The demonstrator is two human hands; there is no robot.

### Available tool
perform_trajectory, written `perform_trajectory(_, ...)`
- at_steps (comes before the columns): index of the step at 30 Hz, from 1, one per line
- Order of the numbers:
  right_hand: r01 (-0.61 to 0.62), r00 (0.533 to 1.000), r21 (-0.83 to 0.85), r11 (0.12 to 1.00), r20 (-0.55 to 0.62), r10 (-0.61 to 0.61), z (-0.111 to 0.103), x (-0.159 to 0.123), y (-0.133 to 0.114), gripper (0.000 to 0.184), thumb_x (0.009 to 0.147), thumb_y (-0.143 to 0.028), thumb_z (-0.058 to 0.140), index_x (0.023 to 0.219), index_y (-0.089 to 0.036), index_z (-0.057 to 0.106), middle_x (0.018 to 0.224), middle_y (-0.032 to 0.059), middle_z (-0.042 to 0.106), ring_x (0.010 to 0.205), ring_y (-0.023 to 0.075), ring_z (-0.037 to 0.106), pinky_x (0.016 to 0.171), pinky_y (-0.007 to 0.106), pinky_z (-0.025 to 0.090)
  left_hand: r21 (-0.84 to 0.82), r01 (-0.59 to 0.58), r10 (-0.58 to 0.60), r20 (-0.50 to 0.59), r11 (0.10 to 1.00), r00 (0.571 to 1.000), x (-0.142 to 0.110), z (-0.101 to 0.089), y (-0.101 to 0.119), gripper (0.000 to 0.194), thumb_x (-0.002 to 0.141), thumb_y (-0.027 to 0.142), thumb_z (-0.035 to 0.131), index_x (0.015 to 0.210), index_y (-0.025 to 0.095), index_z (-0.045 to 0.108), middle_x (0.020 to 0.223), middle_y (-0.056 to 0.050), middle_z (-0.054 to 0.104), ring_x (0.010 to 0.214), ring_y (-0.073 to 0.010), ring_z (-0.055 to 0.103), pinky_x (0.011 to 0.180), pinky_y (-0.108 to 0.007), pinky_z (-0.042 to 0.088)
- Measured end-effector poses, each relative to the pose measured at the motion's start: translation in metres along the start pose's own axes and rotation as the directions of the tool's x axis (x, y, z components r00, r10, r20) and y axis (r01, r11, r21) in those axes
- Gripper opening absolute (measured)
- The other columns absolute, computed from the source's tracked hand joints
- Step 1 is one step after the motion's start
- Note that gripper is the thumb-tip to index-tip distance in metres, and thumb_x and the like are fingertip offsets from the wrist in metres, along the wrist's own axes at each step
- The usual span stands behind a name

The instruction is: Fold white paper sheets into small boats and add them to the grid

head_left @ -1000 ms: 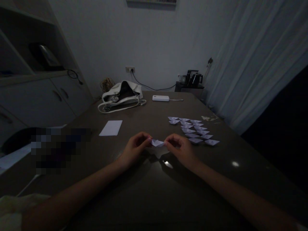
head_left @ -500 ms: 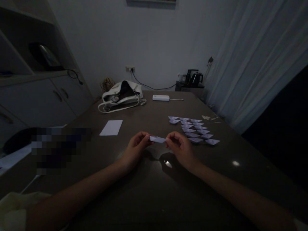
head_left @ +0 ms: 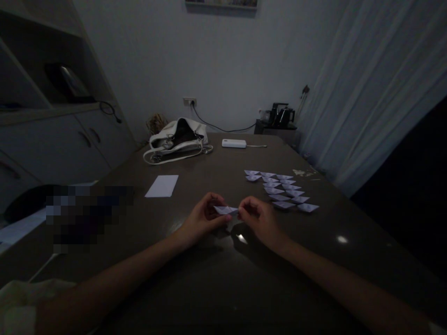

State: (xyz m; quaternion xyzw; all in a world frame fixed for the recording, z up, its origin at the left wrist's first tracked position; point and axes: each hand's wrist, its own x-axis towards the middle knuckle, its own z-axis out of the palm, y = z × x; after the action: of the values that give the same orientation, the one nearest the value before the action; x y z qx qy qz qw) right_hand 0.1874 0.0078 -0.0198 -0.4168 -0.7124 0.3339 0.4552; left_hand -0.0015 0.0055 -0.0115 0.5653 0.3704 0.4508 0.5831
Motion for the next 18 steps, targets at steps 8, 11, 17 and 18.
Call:
perform_trajectory(8, 0.086, 0.995, -0.027, 0.996, 0.05, -0.085, -0.001, -0.0015, -0.007, 0.009, 0.083, -0.023, 0.053, 0.077, -0.018, 0.054, 0.069, -0.0005, 0.057, 0.064, 0.0116, 0.055, 0.06, 0.023, 0.044, 0.267, -0.018, 0.007, 0.042, 0.963, 0.999, 0.0026, -0.0072, 0.0046, 0.038, 0.07, 0.029, 0.074, 0.102, 0.011, 0.065, 0.093, -0.009, 0.07, 0.083, -0.0197, 0.066, 0.073, -0.029, 0.052)
perform_trajectory(11, 0.076, 0.997, -0.018, 0.997, 0.035, -0.075, -0.0016, -0.0004, -0.006, 0.009, 0.083, -0.024, 0.053, 0.078, -0.018, 0.054, 0.07, 0.0001, 0.057, 0.065, 0.012, 0.056, 0.061, 0.023, 0.045, 0.266, -0.019, 0.013, 0.023, 0.964, 1.0, 0.0025, -0.0077, 0.0052, 0.034, 0.071, 0.031, 0.073, 0.098, 0.011, 0.067, 0.088, -0.008, 0.071, 0.079, -0.0196, 0.067, 0.071, -0.029, 0.052)
perform_trajectory(17, 0.006, 0.995, 0.031, 0.999, 0.096, -0.009, 0.0005, -0.0017, -0.0063, 0.015, 0.082, -0.032, 0.058, 0.082, -0.017, 0.057, 0.071, 0.0001, 0.057, 0.063, 0.0117, 0.054, 0.059, 0.023, 0.044, 0.18, -0.008, 0.005, 0.017, 0.984, 1.0, 0.0018, -0.006, 0.0032, 0.029, 0.07, 0.027, 0.074, 0.093, 0.012, 0.068, 0.078, -0.004, 0.07, 0.071, -0.0146, 0.065, 0.065, -0.023, 0.05)
perform_trajectory(18, -0.017, 0.991, 0.021, 1.0, 0.13, 0.014, 0.0011, -0.0023, -0.0068, 0.018, 0.082, -0.034, 0.059, 0.082, -0.016, 0.059, 0.068, -0.0004, 0.056, 0.061, 0.0113, 0.053, 0.056, 0.022, 0.042, 0.168, -0.009, 0.006, 0.019, 0.986, 1.0, 0.0015, -0.0055, 0.0031, 0.028, 0.069, 0.026, 0.074, 0.092, 0.012, 0.067, 0.078, -0.004, 0.07, 0.07, -0.0142, 0.065, 0.065, -0.023, 0.05)
